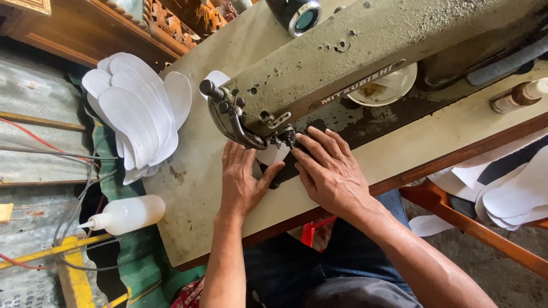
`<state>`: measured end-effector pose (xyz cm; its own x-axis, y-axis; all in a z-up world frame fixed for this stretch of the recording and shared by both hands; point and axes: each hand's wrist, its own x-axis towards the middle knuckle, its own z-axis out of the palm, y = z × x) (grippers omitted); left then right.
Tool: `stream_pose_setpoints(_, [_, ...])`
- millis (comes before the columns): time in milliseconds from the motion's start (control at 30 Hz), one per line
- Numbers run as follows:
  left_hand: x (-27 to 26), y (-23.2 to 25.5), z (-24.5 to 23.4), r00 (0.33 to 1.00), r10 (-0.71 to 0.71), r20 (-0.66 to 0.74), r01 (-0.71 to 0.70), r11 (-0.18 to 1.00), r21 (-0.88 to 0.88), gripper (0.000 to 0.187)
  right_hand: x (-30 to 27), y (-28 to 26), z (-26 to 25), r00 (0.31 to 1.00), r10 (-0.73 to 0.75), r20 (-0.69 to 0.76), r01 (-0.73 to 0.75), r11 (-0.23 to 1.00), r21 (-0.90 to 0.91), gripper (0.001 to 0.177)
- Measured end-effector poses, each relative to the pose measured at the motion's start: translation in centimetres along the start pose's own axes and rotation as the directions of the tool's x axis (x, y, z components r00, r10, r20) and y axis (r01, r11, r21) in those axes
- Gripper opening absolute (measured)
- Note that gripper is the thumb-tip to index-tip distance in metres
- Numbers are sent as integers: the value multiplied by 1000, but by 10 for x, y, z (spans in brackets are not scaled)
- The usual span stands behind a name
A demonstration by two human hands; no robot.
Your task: Stitching together layers of shoe insoles using an industrial sewing machine.
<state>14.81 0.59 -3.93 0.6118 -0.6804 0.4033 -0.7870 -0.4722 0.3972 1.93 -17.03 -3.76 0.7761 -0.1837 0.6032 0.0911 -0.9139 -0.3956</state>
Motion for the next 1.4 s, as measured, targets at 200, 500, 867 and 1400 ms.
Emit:
stream_pose_setpoints(200, [-8,-9,4,1000,20,1,-20,999,35,62,1,0,-1,1000,0,5,0,1000,-12,21])
stream_pose_setpoints(500, [-13,25,-17,998,-27,65,15,983,185,64,1,-1,-1,1000,3,3,-3,1000,-9,22])
stream_pose_setpoints(867, [-41,68,-32,968,-81,238,51,990,129,63,4,-4,-11,998,-5,63,5,1000,5,28])
stream_pose_setpoints(1400, [-75,101,-25,981,109,162,-78,979,-188,52,2,-1,-3,999,-18,29,18,1000,21,26])
